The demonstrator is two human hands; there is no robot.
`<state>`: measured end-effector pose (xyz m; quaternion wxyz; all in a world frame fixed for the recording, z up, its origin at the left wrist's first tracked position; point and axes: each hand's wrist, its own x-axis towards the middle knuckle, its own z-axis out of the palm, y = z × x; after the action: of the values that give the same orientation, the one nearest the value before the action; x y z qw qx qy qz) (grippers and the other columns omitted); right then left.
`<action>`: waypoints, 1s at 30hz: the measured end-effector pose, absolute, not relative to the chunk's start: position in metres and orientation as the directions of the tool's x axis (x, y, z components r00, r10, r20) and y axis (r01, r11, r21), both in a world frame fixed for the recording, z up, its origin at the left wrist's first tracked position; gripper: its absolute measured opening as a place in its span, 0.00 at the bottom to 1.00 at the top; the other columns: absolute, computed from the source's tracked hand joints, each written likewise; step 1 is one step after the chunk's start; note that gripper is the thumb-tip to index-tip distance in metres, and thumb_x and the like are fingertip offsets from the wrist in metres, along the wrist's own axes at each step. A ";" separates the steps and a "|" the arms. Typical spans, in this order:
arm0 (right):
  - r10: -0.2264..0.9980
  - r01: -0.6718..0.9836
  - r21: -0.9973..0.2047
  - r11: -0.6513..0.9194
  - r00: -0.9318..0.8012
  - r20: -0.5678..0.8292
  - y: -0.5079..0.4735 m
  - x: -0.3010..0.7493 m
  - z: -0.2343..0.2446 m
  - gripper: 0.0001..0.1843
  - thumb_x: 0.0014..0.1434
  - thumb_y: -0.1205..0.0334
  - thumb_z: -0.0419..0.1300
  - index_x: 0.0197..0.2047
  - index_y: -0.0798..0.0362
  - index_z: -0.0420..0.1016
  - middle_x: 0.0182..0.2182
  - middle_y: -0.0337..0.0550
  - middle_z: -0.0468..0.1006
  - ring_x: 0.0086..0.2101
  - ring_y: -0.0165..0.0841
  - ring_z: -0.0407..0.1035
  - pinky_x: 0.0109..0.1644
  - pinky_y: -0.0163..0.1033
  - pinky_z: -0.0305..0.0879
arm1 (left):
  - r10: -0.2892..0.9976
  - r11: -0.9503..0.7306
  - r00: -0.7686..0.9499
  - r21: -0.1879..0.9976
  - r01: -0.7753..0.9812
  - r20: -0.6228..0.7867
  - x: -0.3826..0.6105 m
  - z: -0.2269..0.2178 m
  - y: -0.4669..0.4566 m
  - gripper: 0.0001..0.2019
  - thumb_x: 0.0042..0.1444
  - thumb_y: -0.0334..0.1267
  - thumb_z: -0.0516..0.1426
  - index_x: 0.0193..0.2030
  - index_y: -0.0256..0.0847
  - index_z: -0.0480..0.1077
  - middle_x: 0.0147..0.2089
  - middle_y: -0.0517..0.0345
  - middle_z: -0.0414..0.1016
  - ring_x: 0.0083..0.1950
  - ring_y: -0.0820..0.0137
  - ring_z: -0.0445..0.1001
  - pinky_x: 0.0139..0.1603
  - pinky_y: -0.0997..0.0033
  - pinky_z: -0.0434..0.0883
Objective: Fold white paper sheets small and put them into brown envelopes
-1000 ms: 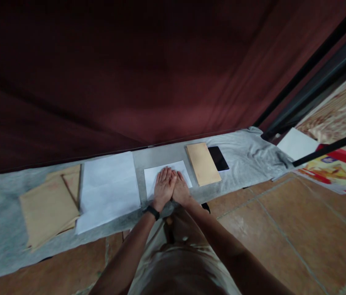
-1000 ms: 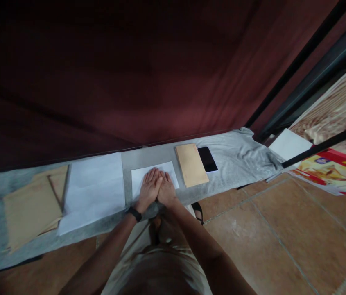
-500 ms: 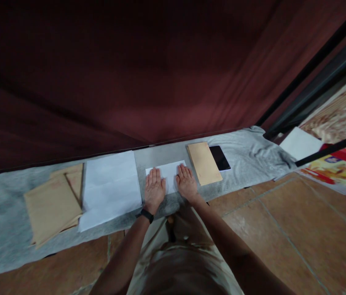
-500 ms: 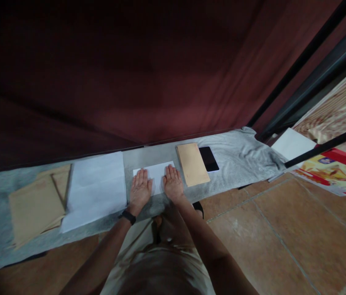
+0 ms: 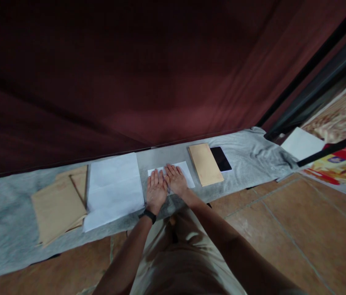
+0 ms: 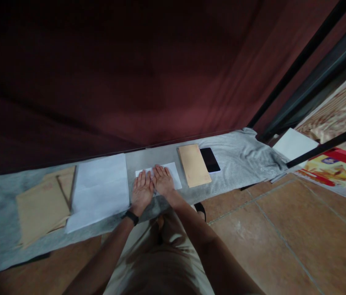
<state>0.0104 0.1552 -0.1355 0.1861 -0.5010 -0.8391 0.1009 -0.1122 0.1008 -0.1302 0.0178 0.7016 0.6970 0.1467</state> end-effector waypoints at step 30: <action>0.948 0.892 -0.350 0.286 -0.209 0.241 0.143 0.052 -0.141 0.32 0.71 0.63 0.44 0.73 0.69 0.53 0.71 0.65 0.55 0.71 0.49 0.49 0.72 0.58 0.47 | 0.987 -0.102 0.053 0.338 0.936 0.151 -0.066 -0.132 0.134 0.30 0.70 0.43 0.41 0.73 0.29 0.56 0.76 0.41 0.54 0.79 0.59 0.47 0.77 0.50 0.47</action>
<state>0.0523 0.1435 -0.1406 0.2069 -0.5938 -0.7746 0.0673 -0.0664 0.1338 -0.1321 0.0743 0.7220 0.6658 0.1732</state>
